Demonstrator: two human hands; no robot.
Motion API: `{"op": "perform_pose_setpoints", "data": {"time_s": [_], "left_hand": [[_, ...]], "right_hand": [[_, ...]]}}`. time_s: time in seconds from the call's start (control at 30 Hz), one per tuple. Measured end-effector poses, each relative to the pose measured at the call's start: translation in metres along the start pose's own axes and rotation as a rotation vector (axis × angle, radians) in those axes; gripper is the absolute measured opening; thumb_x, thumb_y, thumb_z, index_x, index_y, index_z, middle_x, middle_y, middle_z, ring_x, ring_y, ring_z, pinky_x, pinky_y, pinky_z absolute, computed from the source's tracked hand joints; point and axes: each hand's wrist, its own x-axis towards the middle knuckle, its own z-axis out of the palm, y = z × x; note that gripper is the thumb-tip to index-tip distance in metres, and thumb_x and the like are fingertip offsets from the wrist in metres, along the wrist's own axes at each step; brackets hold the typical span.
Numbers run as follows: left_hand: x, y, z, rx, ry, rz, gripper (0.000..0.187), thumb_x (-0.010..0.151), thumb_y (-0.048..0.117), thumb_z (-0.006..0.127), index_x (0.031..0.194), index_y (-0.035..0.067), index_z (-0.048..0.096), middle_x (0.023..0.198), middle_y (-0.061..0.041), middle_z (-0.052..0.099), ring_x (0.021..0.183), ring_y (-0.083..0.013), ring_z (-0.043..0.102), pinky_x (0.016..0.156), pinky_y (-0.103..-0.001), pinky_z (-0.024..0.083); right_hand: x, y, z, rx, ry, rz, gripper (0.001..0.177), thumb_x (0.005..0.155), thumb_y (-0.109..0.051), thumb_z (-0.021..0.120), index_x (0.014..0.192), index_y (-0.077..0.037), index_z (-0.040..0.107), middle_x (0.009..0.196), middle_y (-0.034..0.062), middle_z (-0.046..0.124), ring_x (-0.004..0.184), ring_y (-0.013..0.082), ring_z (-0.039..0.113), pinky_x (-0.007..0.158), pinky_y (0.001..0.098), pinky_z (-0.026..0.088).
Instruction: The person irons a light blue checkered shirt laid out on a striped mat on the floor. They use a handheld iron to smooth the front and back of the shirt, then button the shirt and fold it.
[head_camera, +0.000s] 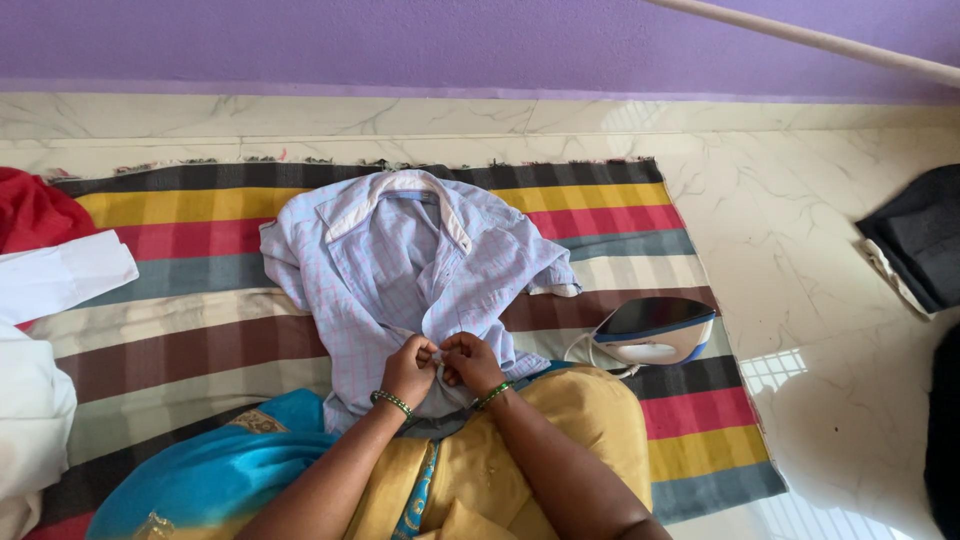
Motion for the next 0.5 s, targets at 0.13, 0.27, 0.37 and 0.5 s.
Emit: {"op": "perform_pose_setpoints", "data": {"time_s": [0.13, 0.27, 0.37, 0.5], "left_hand": [[-0.0015, 0.0010, -0.0006, -0.009, -0.015, -0.025, 0.019, 0.082, 0.000, 0.073, 0.099, 0.005, 0.066, 0.083, -0.008, 0.075, 0.076, -0.0164, 0.075, 0.071, -0.031, 0.060], [-0.0012, -0.0009, 0.0012, -0.012, -0.003, -0.006, 0.019, 0.082, 0.000, 0.073, 0.099, 0.005, 0.067, 0.083, -0.007, 0.076, 0.076, -0.0162, 0.075, 0.072, -0.030, 0.060], [-0.0029, -0.0009, 0.0012, -0.015, -0.003, -0.013, 0.018, 0.082, 0.000, 0.072, 0.099, 0.005, 0.067, 0.083, -0.007, 0.076, 0.076, -0.0162, 0.076, 0.072, -0.030, 0.059], [-0.0018, 0.0016, 0.0009, -0.012, -0.007, -0.009, 0.019, 0.082, -0.001, 0.072, 0.099, 0.005, 0.067, 0.083, -0.008, 0.076, 0.075, -0.0173, 0.075, 0.071, -0.031, 0.059]], "right_hand": [[0.0000, 0.0005, 0.0007, 0.009, 0.005, 0.010, 0.018, 0.094, -0.005, 0.065, 0.111, 0.001, 0.063, 0.080, 0.0071, 0.069, 0.060, 0.0136, 0.067, 0.053, 0.0263, 0.055], [0.0027, 0.0055, -0.0009, 0.018, -0.004, 0.010, 0.018, 0.094, -0.005, 0.065, 0.111, 0.000, 0.062, 0.080, 0.0069, 0.070, 0.059, 0.0132, 0.066, 0.053, 0.0260, 0.055], [0.0024, 0.0058, -0.0009, 0.015, -0.003, 0.013, 0.018, 0.094, -0.004, 0.065, 0.111, 0.000, 0.062, 0.080, 0.0070, 0.070, 0.059, 0.0135, 0.066, 0.052, 0.0262, 0.055], [-0.0008, 0.0011, 0.0010, 0.000, 0.016, 0.017, 0.018, 0.094, -0.005, 0.065, 0.111, 0.001, 0.063, 0.079, 0.0072, 0.070, 0.059, 0.0135, 0.067, 0.052, 0.0261, 0.055]]}}
